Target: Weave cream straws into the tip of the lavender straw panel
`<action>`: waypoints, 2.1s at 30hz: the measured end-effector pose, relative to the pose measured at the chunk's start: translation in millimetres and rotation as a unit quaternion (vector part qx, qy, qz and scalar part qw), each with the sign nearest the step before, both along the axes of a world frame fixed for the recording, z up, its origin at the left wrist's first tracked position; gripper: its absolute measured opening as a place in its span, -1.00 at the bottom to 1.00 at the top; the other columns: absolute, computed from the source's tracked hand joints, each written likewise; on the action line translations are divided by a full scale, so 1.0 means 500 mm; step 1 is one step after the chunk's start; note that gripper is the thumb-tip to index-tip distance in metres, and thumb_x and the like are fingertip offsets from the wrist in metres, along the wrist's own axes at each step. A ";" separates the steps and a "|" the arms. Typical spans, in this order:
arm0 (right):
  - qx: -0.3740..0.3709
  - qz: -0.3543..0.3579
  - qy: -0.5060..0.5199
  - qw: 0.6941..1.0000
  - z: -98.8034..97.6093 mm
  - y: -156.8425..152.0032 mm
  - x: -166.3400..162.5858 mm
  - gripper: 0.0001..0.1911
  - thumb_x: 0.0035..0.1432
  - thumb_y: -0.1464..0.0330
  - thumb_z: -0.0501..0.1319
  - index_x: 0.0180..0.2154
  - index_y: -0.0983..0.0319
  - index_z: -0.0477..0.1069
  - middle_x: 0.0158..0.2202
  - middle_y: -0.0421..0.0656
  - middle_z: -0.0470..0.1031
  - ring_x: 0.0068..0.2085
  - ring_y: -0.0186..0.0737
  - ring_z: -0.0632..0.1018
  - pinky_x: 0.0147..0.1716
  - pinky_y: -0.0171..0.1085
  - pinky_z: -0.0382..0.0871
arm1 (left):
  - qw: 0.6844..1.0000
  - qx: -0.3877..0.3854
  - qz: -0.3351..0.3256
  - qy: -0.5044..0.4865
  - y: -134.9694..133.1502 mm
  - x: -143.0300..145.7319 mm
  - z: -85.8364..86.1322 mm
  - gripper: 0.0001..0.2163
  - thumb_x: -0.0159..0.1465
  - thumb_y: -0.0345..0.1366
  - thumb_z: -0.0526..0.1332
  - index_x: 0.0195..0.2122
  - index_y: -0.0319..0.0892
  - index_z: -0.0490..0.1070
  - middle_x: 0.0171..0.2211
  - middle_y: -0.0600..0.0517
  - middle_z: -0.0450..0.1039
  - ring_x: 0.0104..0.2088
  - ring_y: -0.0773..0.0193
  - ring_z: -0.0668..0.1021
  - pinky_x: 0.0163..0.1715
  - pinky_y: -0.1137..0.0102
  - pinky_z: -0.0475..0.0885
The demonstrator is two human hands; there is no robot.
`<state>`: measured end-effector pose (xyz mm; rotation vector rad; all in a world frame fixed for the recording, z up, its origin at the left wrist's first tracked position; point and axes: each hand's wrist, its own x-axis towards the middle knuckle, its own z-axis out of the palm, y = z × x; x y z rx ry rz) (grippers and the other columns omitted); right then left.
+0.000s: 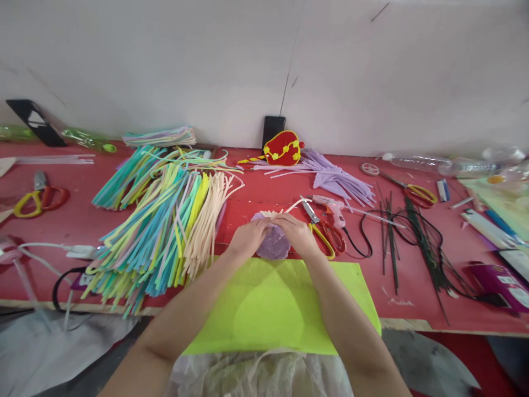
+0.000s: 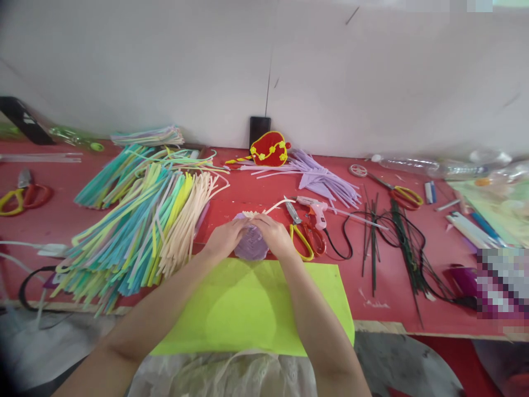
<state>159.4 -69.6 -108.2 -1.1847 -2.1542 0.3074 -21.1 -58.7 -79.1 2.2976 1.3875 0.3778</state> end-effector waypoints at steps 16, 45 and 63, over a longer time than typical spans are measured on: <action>0.017 0.011 -0.001 1.000 -0.008 0.005 -0.003 -0.69 0.24 0.50 0.00 -0.09 0.20 0.43 -0.08 -0.08 0.47 -0.08 -0.22 0.52 -0.05 -0.20 0.46 | 0.998 0.030 0.017 0.044 0.000 0.002 -0.014 -0.75 0.36 -0.23 0.00 -0.03 -0.09 0.36 -0.15 -0.01 0.54 -0.19 0.17 0.59 -0.24 0.37 0.43; 0.016 0.016 -0.006 1.000 -0.016 0.012 -0.006 -0.74 0.24 0.48 0.03 -0.12 0.21 0.43 -0.13 -0.08 0.47 -0.08 -0.21 0.52 -0.06 -0.20 0.46 | 0.991 0.029 0.005 0.127 -0.008 0.005 0.008 -0.67 0.40 -0.22 -0.14 0.10 -0.10 0.24 -0.36 -0.03 0.56 -0.34 0.15 0.62 -0.35 0.36 0.43; 0.003 -0.003 0.037 0.999 -0.013 0.015 -0.009 -0.75 0.23 0.49 0.04 -0.21 0.17 0.46 -0.22 -0.13 0.50 -0.15 -0.23 0.54 -0.08 -0.20 0.47 | 0.994 0.030 -0.002 0.108 -0.003 -0.001 0.014 -0.72 0.39 -0.25 -0.08 0.02 -0.08 0.33 -0.21 -0.03 0.56 -0.24 0.19 0.60 -0.29 0.39 0.41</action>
